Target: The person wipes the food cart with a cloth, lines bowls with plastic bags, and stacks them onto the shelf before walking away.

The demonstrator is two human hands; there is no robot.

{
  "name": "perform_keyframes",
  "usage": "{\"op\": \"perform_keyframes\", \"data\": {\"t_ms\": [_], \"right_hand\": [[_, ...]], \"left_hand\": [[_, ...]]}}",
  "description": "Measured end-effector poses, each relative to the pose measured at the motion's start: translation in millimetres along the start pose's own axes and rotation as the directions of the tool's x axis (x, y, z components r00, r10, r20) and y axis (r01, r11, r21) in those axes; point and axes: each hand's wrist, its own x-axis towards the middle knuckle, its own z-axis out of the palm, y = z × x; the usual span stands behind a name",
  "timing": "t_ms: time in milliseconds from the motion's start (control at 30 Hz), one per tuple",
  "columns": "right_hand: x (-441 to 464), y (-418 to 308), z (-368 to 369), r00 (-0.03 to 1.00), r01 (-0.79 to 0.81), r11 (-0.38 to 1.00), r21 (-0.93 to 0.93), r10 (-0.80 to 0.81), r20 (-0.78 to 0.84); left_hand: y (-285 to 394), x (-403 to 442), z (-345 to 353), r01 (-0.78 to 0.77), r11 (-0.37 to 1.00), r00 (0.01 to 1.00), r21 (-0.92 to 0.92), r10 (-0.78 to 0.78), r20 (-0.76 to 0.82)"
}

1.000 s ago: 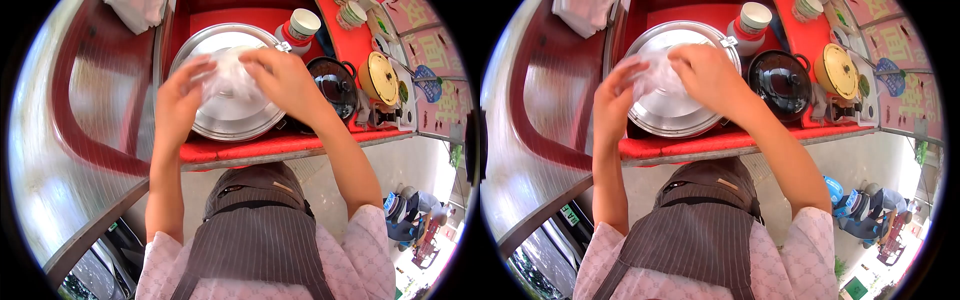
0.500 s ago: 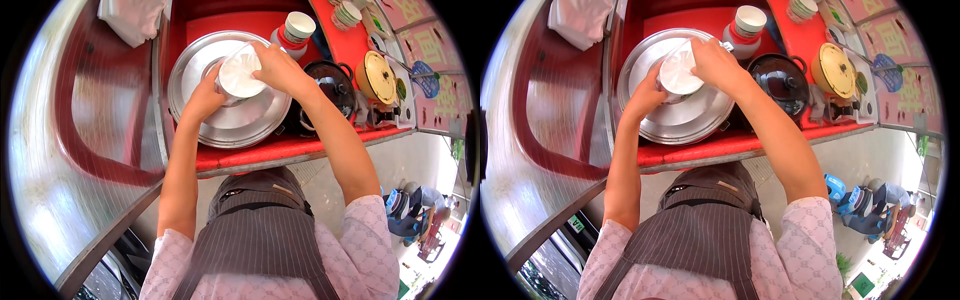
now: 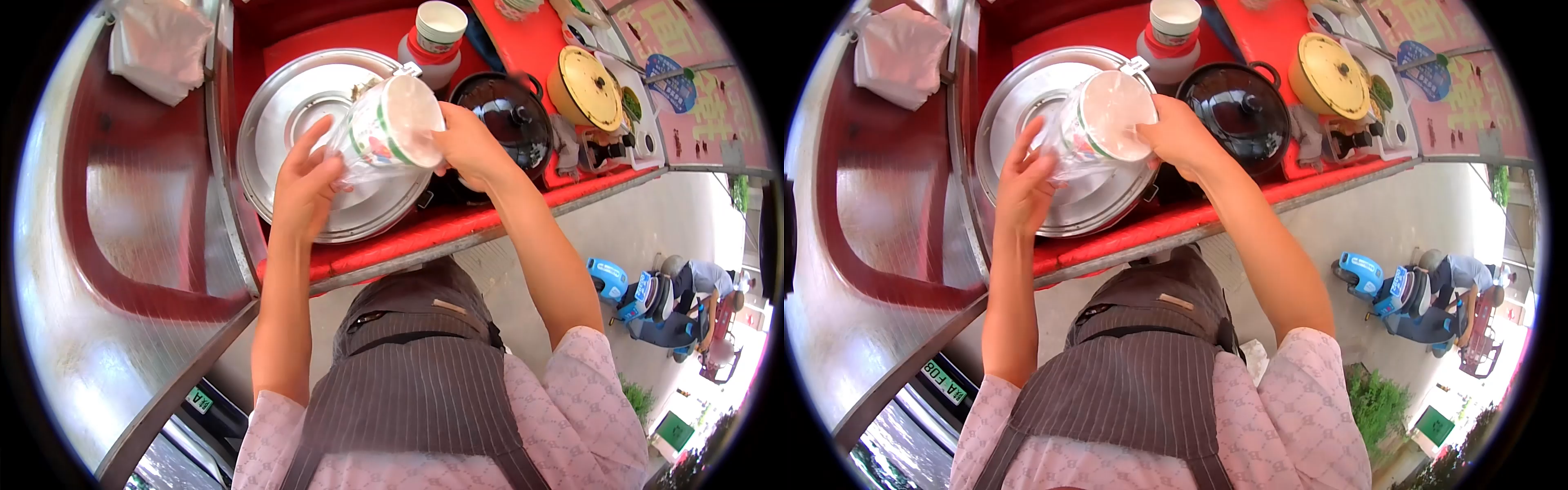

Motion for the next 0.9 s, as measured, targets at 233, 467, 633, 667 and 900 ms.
{"op": "perform_keyframes", "data": {"t_ms": [233,467,633,667,900], "right_hand": [[-62,23,41,0.984,0.113,0.668,0.736,-0.178,0.011],[-79,30,38,0.907,0.306,0.872,0.383,-0.145,-0.396],[-94,34,58,0.914,0.391,0.812,0.434,-0.289,-0.283],[-95,38,60,0.923,0.384,0.709,0.591,-0.297,-0.244],[-101,53,43,0.902,0.431,0.672,0.602,-0.292,-0.319]], "left_hand": [[-44,-30,44,-0.006,0.843,1.0,-0.537,0.0,-0.011],[-27,-82,74,-0.237,0.956,0.958,0.176,0.26,-0.12],[-32,-74,83,-0.237,0.967,0.948,0.096,0.252,-0.195],[-25,-70,79,-0.205,0.973,0.968,-0.111,0.184,-0.171],[6,-78,83,0.188,0.726,0.982,-0.661,-0.125,0.143]]}}
